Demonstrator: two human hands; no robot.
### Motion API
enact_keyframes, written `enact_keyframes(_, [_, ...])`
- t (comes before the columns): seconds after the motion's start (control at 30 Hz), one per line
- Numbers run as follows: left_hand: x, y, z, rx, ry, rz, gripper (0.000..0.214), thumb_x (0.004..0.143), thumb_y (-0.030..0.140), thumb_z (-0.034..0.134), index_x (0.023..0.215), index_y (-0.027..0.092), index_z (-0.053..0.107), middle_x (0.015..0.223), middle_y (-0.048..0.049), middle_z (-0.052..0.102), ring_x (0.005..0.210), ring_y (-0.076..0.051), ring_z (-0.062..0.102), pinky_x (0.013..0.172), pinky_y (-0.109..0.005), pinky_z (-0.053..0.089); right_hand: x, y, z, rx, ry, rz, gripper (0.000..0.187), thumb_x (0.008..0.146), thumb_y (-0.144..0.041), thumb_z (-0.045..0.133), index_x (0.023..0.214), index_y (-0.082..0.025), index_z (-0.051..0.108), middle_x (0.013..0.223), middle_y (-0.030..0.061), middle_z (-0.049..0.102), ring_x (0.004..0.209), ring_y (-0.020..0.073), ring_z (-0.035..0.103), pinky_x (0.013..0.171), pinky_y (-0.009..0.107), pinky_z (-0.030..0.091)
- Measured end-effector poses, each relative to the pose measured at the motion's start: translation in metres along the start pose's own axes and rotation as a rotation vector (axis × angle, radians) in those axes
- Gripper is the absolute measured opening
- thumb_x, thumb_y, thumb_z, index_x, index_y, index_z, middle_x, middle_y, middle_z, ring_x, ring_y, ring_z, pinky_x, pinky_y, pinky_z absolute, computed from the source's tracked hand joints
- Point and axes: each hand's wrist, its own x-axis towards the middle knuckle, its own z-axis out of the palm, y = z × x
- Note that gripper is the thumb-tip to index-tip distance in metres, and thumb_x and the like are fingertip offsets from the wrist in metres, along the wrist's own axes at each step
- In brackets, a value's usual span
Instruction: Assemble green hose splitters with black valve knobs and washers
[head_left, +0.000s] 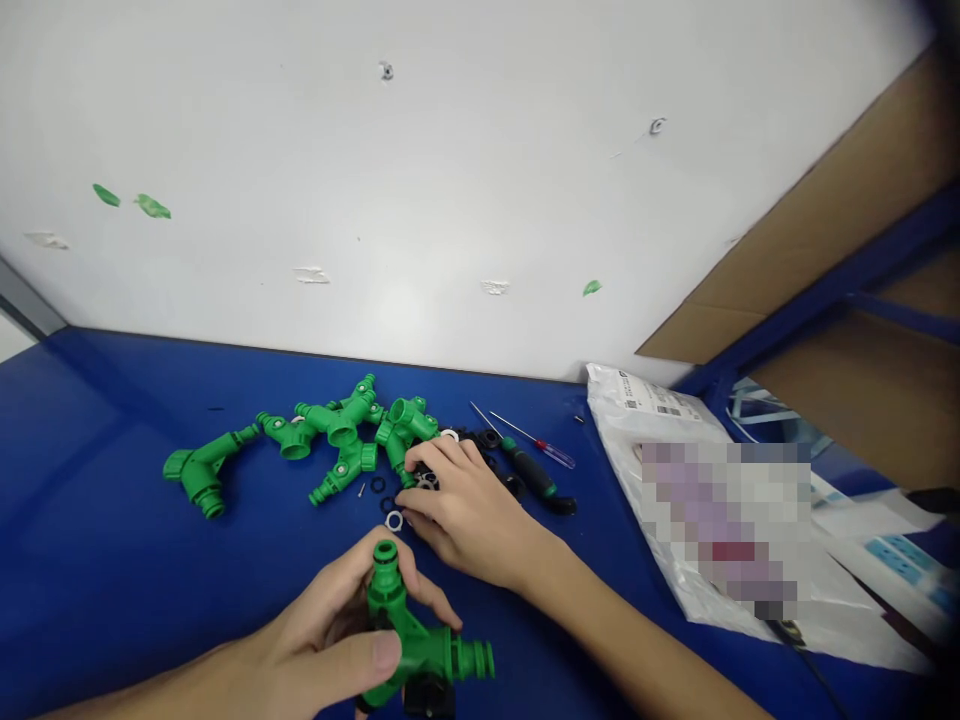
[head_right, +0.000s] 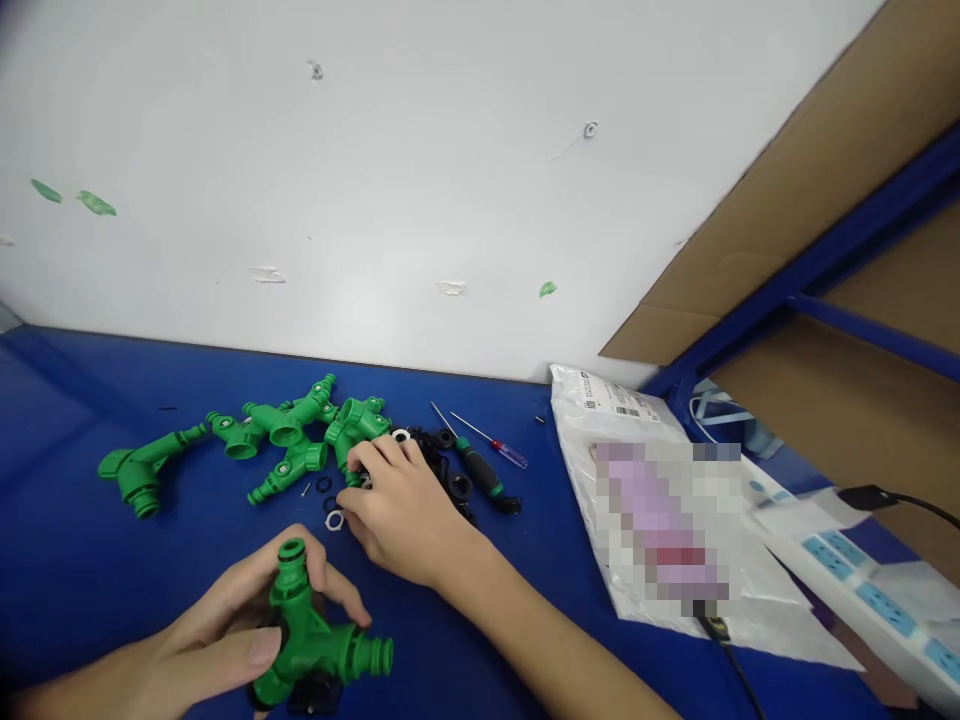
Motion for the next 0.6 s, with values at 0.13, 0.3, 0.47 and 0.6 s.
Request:
enact_keyframes(0.13, [0.002,-0.001,-0.001,-0.032,0.028,0.019,0.036,0.091,0.055,0.057,0.11,0.025,0.051,0.121,-0.0101,0.064,0.084,-0.017,0.061,0.06,-0.022,0.05,0.009,-0.001,0.005,-0.021,-0.023,0.055,0.019,0.093,-0.018,0.058,0.081,-0.016,0.072,0.108,0.0105,0.06,0.103,0.0267,0.05,0.086,0.043,0.039])
enact_keyframes(0.3, [0.003,-0.003,0.0,-0.092,0.048,0.039,0.031,0.092,0.048,0.059,0.11,0.024,0.053,0.121,-0.0108,0.064,0.084,-0.017,0.067,0.058,-0.02,0.051,0.012,-0.007,0.003,0.061,0.011,0.13,0.015,0.086,-0.011,0.06,0.074,-0.014,0.069,0.104,0.0126,0.062,0.099,0.0289,0.051,0.083,0.045,0.041])
enact_keyframes(0.47, [0.008,-0.004,-0.001,-0.195,0.066,0.081,0.03,0.091,0.047,0.06,0.107,0.022,0.054,0.116,-0.011,0.067,0.076,-0.017,0.071,0.05,-0.017,0.05,0.005,-0.001,-0.013,0.318,0.104,0.168,0.008,0.082,-0.009,0.064,0.076,-0.015,0.065,0.096,0.0057,0.067,0.086,0.0169,0.062,0.08,0.032,0.05])
enact_keyframes(0.6, [0.014,-0.002,-0.007,-0.25,0.13,0.122,0.027,0.092,0.045,0.06,0.104,0.022,0.051,0.114,-0.0118,0.068,0.071,-0.019,0.072,0.045,-0.018,0.05,-0.016,0.012,-0.022,0.945,0.221,0.287,0.012,0.087,-0.023,0.066,0.076,-0.017,0.067,0.089,0.0052,0.067,0.073,0.0142,0.063,0.061,0.026,0.051])
